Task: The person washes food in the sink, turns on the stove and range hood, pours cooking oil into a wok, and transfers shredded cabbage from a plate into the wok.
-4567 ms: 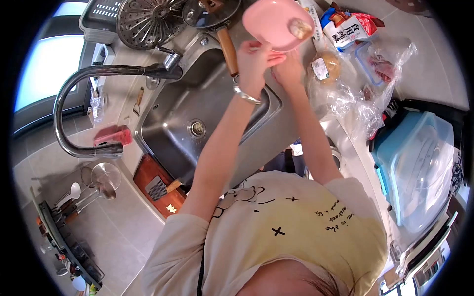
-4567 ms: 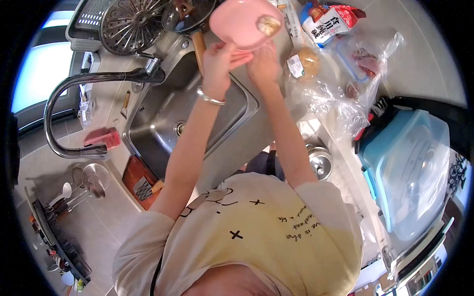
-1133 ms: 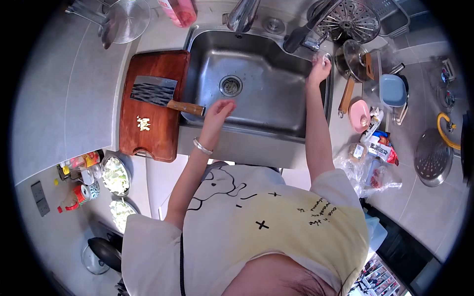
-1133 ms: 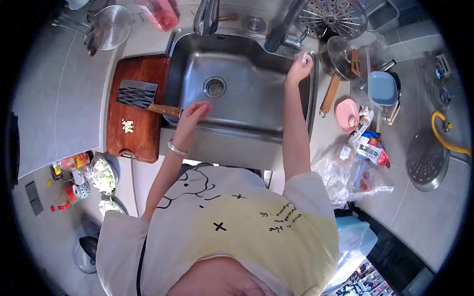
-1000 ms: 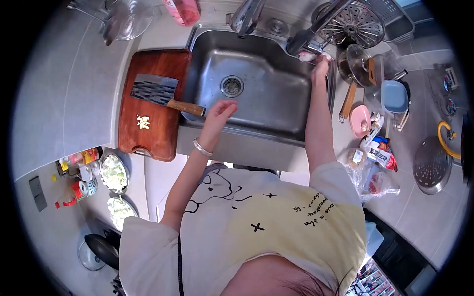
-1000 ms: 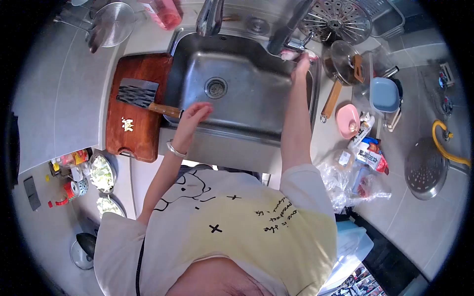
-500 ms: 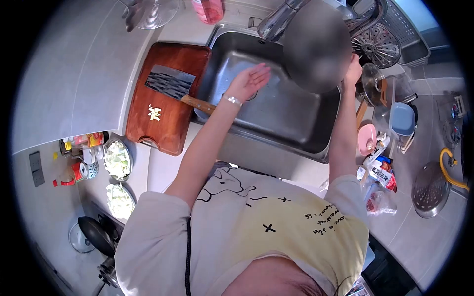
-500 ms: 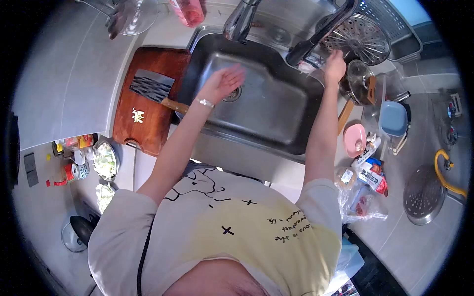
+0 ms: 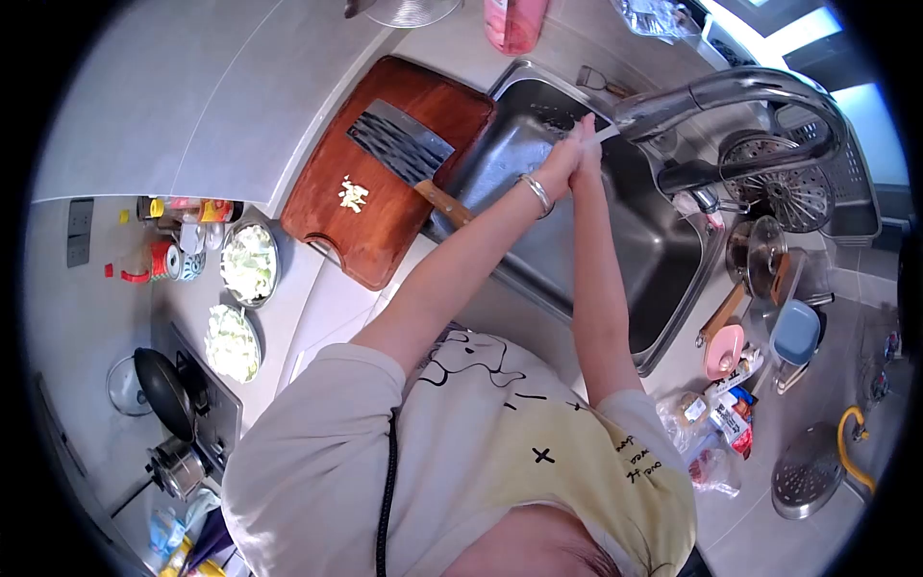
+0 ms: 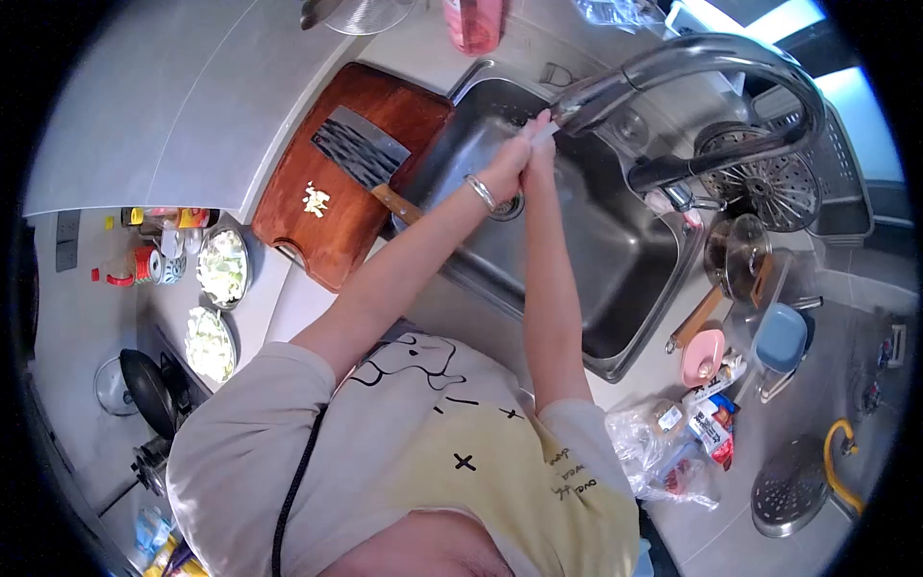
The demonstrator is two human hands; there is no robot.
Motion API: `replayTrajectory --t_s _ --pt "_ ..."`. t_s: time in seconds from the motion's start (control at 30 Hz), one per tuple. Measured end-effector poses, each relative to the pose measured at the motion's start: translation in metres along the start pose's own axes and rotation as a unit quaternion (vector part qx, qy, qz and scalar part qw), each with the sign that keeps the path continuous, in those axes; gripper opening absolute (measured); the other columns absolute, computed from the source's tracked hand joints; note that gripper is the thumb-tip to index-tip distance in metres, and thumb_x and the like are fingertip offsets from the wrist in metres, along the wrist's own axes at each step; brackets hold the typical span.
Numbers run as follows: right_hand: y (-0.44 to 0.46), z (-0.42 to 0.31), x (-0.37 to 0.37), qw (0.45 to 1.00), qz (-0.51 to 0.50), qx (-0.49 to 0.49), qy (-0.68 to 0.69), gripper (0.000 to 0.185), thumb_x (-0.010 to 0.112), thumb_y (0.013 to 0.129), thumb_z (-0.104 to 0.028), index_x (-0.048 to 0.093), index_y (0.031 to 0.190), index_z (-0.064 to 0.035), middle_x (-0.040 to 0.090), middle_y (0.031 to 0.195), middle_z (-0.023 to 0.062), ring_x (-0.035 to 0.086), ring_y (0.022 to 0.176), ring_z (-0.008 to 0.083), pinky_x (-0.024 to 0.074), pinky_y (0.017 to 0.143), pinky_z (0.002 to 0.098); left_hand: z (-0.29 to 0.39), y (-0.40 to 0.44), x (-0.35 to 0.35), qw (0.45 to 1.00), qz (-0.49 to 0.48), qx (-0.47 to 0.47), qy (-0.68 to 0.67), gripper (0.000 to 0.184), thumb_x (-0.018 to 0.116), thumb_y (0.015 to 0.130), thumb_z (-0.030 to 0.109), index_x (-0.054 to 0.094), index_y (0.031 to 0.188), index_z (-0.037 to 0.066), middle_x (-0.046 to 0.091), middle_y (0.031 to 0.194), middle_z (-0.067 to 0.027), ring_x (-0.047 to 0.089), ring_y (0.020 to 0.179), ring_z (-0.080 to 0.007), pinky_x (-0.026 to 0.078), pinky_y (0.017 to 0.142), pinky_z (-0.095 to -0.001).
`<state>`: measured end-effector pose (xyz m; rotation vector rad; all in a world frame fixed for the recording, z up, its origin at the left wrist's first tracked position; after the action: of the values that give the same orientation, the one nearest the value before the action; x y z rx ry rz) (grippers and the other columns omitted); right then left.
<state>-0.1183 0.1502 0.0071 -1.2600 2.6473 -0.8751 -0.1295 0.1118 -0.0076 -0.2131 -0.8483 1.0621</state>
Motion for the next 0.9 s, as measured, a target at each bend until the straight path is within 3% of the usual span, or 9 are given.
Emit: replayTrajectory --t_s 0.13,0.23,0.3,0.37,0.43,0.53,0.63,0.73,0.9 --pt "0.017 0.022 0.003 0.990 0.009 -0.111 0.091 0.051 0.045 0.085 -0.050 0.055 0.096 -0.0013 0.056 0.076 0.0079 0.054 0.066 0.0192 0.0438 0.061 0.0357 -0.012 0.035 -0.020 0.997 0.014 0.061 -0.037 0.044 0.039 0.090 0.042 0.054 0.103 0.004 0.056 0.098 -0.0076 0.051 0.092 -0.0148 0.041 0.079 -0.0291" --pt "0.030 0.047 -0.015 0.986 0.008 0.129 0.101 0.044 0.050 0.084 -0.044 0.053 0.103 -0.0042 0.056 0.089 0.0079 0.055 0.076 0.0209 0.0454 0.067 0.0354 -0.028 0.000 0.000 0.995 -0.026 -0.086 -0.046 0.046 0.037 0.090 0.042 0.052 0.110 0.004 0.056 0.101 -0.0082 0.050 0.096 -0.0154 0.039 0.083 -0.0300" --pt "0.053 0.047 0.000 0.942 -0.221 0.046 0.248 0.038 0.051 0.082 -0.045 0.046 0.090 -0.0080 0.050 0.079 0.0062 0.053 0.073 0.0198 0.0438 0.063 0.0335 0.006 -0.019 0.007 0.998 -0.023 0.005 0.055 0.044 0.034 0.091 0.041 0.048 0.114 0.006 0.055 0.103 -0.0085 0.052 0.095 -0.0182 0.041 0.082 -0.0329" --pt "0.013 0.035 0.009 0.978 -0.085 0.075 0.174 0.048 0.055 0.082 -0.034 0.045 0.118 -0.0035 0.053 0.104 0.0095 0.055 0.092 0.0232 0.0452 0.078 0.0332 -0.007 0.025 -0.015 0.982 -0.028 0.091 0.164 0.042 0.036 0.091 0.038 0.046 0.116 0.006 0.054 0.106 -0.0116 0.052 0.096 -0.0212 0.042 0.082 -0.0334" --pt "-0.008 0.008 0.013 0.975 -0.108 -0.042 0.189 0.035 0.066 0.074 -0.014 0.047 0.100 -0.0015 0.053 0.094 0.0087 0.054 0.083 0.0172 0.0466 0.073 0.0293 0.027 0.001 0.003 0.541 0.117 0.421 0.719 0.045 0.045 0.083 0.029 0.043 0.119 0.002 0.046 0.117 -0.0184 0.044 0.106 -0.0289 0.036 0.088 -0.0375" --pt "0.005 0.001 -0.002 0.984 -0.092 -0.126 0.081 0.048 0.071 0.068 -0.008 0.047 0.107 0.0057 0.053 0.106 0.0140 0.055 0.092 0.0168 0.0467 0.076 0.0305 0.035 -0.035 0.038 0.396 0.038 0.389 0.831 0.063 0.043 0.076 0.028 0.031 0.128 -0.004 0.028 0.134 -0.0214 0.018 0.129 -0.0365 0.015 0.107 -0.0447" --pt "0.039 0.009 -0.025 0.983 -0.018 -0.159 -0.092 0.034 0.071 0.070 -0.013 0.055 0.095 0.0042 0.059 0.089 0.0094 0.057 0.076 0.0152 0.0470 0.065 0.0295 0.037 -0.050 0.032 0.563 -0.047 0.468 0.680 0.041 0.052 0.078 0.020 0.048 0.115 0.002 0.046 0.119 -0.0219 0.049 0.105 -0.0285 0.042 0.086 -0.0356" --pt "0.043 0.016 -0.025 0.975 -0.012 -0.120 -0.187 0.027 0.069 0.075 -0.022 0.060 0.082 0.0022 0.059 0.070 0.0044 0.054 0.060 0.0136 0.0434 0.054 0.0291 0.025 -0.061 0.029 0.448 -0.039 0.545 0.708 0.034 0.054 0.075 0.015 0.056 0.105 0.000 0.053 0.110 -0.0206 0.056 0.093 -0.0295 0.045 0.081 -0.0372" --pt "0.075 0.056 -0.034 0.998 -0.034 -0.028 -0.033 0.038 0.059 0.082 -0.036 0.061 0.080 0.0014 0.057 0.062 0.0039 0.051 0.054 0.0116 0.0405 0.049 0.0278 0.040 -0.053 0.009 0.657 -0.043 0.399 0.639 0.020 0.057 0.074 0.013 0.063 0.087 -0.001 0.062 0.085 -0.0125 0.061 0.064 -0.0268 0.050 0.065 -0.0341"
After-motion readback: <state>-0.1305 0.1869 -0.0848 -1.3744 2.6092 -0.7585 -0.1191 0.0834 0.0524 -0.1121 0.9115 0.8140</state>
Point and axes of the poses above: each hand's wrist, its own y-axis towards the middle knuckle, its own x-axis out of the palm, z = x × y, the point moved 10 cm from there along y, towards the middle knuckle
